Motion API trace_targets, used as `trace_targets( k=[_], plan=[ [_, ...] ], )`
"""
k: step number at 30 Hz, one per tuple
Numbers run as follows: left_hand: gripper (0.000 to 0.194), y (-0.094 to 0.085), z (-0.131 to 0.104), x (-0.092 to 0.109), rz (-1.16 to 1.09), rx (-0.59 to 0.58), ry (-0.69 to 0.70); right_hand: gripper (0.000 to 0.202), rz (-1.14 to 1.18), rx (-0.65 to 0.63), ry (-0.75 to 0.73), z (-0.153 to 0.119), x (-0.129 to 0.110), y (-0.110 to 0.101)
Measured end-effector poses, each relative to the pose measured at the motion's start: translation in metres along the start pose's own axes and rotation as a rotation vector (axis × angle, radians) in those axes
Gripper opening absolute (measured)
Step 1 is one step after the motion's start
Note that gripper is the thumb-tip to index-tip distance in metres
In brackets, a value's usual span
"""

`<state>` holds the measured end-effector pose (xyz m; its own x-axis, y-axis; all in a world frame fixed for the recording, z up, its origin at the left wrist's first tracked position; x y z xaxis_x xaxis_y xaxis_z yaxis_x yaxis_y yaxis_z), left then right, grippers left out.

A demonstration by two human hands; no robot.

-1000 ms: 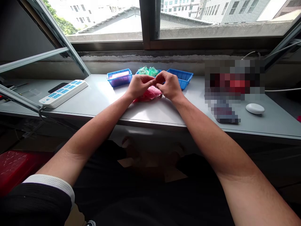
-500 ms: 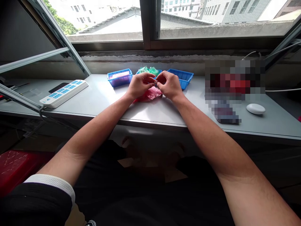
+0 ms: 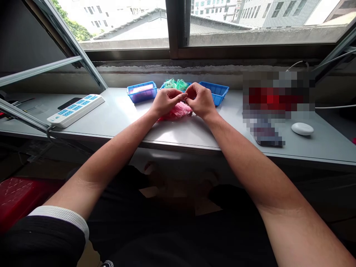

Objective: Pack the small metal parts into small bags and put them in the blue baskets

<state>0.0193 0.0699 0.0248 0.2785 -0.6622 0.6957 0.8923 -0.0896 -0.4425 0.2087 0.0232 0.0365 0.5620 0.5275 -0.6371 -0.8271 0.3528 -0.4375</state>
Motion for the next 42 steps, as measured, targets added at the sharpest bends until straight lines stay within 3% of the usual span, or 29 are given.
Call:
trace_targets(
  k=[7, 24, 28, 31, 35, 38, 42],
  plan=[
    [0.011, 0.001, 0.003, -0.006, -0.023, -0.013, -0.008, 0.020, 0.007, -0.028, 0.013, -0.001, -0.003, 0.001],
    [0.028, 0.000, 0.005, -0.005, -0.076, 0.024, 0.022, 0.023, 0.036, -0.030, 0.046, 0.001, 0.002, 0.001],
    [0.033, -0.001, 0.009, -0.010, -0.082, 0.044, 0.032, 0.030, 0.122, 0.029, 0.118, 0.008, 0.023, 0.002],
    [0.024, -0.004, 0.008, -0.010, -0.013, 0.062, 0.035, 0.035, 0.177, 0.187, 0.217, 0.015, 0.057, -0.008],
    [0.025, 0.002, 0.002, -0.002, 0.096, -0.085, 0.111, 0.041, 0.244, 0.322, 0.325, 0.019, 0.093, -0.022],
    [0.035, 0.007, -0.001, -0.002, 0.184, -0.216, 0.153, 0.042, 0.233, 0.279, 0.324, 0.021, 0.097, -0.019],
    [0.035, 0.005, -0.001, -0.016, 0.206, -0.209, 0.077, 0.040, 0.192, 0.218, 0.266, 0.019, 0.085, -0.011]
  ],
)
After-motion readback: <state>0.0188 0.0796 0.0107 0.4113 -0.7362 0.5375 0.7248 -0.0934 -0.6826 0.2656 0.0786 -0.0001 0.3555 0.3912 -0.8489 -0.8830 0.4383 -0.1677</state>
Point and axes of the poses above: each hand's wrist, its own z-axis towards the middle knuckle, its own y-axis out of the palm, x = y × z, the point moved 7 cm from there along z, towards the middle knuckle, and after that the axes turned 1 degree about z, right-handed, at the moved point
